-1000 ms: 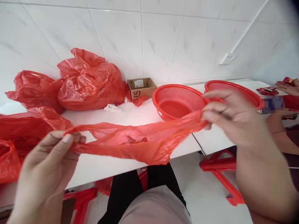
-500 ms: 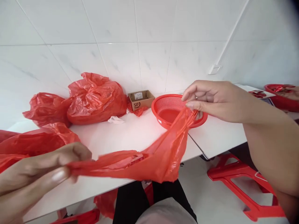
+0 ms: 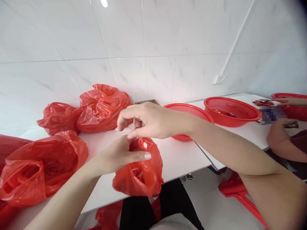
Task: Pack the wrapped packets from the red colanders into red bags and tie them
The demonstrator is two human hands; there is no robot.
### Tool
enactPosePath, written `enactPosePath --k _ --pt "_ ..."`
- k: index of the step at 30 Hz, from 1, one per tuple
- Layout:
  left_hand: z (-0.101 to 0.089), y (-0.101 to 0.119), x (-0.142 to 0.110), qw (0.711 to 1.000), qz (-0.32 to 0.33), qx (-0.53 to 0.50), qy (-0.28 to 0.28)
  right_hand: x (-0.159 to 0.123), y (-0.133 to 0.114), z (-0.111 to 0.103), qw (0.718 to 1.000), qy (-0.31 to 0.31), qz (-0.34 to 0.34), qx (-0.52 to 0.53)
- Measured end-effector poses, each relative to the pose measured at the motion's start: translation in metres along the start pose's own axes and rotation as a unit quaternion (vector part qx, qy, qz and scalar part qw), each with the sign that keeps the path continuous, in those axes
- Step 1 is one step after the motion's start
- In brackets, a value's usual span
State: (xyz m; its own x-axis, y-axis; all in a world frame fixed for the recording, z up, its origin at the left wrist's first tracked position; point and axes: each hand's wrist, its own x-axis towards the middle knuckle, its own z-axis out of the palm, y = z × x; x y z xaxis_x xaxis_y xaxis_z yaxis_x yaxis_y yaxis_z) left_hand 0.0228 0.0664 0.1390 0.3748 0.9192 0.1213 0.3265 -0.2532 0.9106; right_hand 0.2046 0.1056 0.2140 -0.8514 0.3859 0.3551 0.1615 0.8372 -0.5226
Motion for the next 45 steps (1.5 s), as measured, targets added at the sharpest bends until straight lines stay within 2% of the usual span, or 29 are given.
enactPosePath --k 3,4,7,9,11,15,18,21,24,26,28,30,32,34,36,38,41,43,45 --pt "-0.002 0.000 0.009 0.999 -0.045 0.023 -0.003 0.017 0.010 0.013 0.998 0.056 0.004 0.025" --pt "-0.004 -0.002 0.010 0.998 -0.057 -0.002 0.017 0.017 0.018 0.016 0.997 0.075 0.010 0.032" --pt "-0.015 -0.012 0.013 0.987 -0.097 -0.112 0.067 0.009 0.046 0.021 0.994 0.088 0.043 0.052" --pt "-0.020 -0.021 0.015 0.977 -0.113 -0.163 0.074 0.000 0.062 0.026 0.992 0.080 0.067 0.077" --pt "-0.022 -0.029 0.019 0.975 -0.109 -0.182 0.066 -0.009 0.070 0.032 0.988 0.102 0.074 0.094" --pt "-0.022 -0.037 0.023 0.979 -0.073 -0.188 0.034 -0.016 0.065 0.040 0.978 0.182 0.070 0.080" --pt "-0.021 -0.037 0.023 0.981 -0.067 -0.180 0.016 -0.013 0.065 0.045 0.980 0.176 0.072 0.052" --pt "-0.021 -0.036 0.022 0.983 -0.069 -0.170 0.018 -0.009 0.066 0.052 0.979 0.175 0.061 0.084" --pt "-0.024 -0.034 0.021 0.980 -0.063 -0.183 0.039 -0.012 0.055 0.056 0.970 0.202 0.043 0.127" --pt "-0.028 -0.032 0.020 0.981 -0.042 -0.183 0.037 -0.016 0.044 0.056 0.972 0.183 0.020 0.146" --pt "-0.032 -0.029 0.018 0.988 -0.012 -0.150 0.025 -0.019 0.038 0.056 0.973 0.169 -0.008 0.156" --pt "-0.032 -0.026 0.016 0.996 0.001 -0.088 0.008 -0.019 0.042 0.057 0.967 0.201 -0.014 0.158" --pt "-0.030 -0.024 0.016 1.000 -0.003 -0.015 0.001 -0.017 0.055 0.062 0.959 0.220 0.022 0.177" --pt "-0.025 -0.027 0.016 0.999 -0.003 0.052 0.000 -0.015 0.071 0.071 0.958 0.185 0.080 0.205" --pt "-0.019 -0.033 0.017 0.991 0.005 0.127 0.034 -0.014 0.084 0.081 0.954 0.155 0.125 0.224" --pt "-0.014 -0.041 0.019 0.976 0.016 0.190 0.102 -0.015 0.092 0.091 0.945 0.161 0.147 0.243" --pt "-0.010 -0.049 0.018 0.944 0.087 0.250 0.199 -0.017 0.094 0.098 0.929 0.148 0.153 0.303" --pt "-0.010 -0.052 0.016 0.922 0.150 0.280 0.219 -0.019 0.092 0.096 0.923 0.104 0.149 0.340" --pt "-0.011 -0.054 0.012 0.910 0.178 0.307 0.214 -0.021 0.091 0.092 0.927 0.078 0.145 0.336"
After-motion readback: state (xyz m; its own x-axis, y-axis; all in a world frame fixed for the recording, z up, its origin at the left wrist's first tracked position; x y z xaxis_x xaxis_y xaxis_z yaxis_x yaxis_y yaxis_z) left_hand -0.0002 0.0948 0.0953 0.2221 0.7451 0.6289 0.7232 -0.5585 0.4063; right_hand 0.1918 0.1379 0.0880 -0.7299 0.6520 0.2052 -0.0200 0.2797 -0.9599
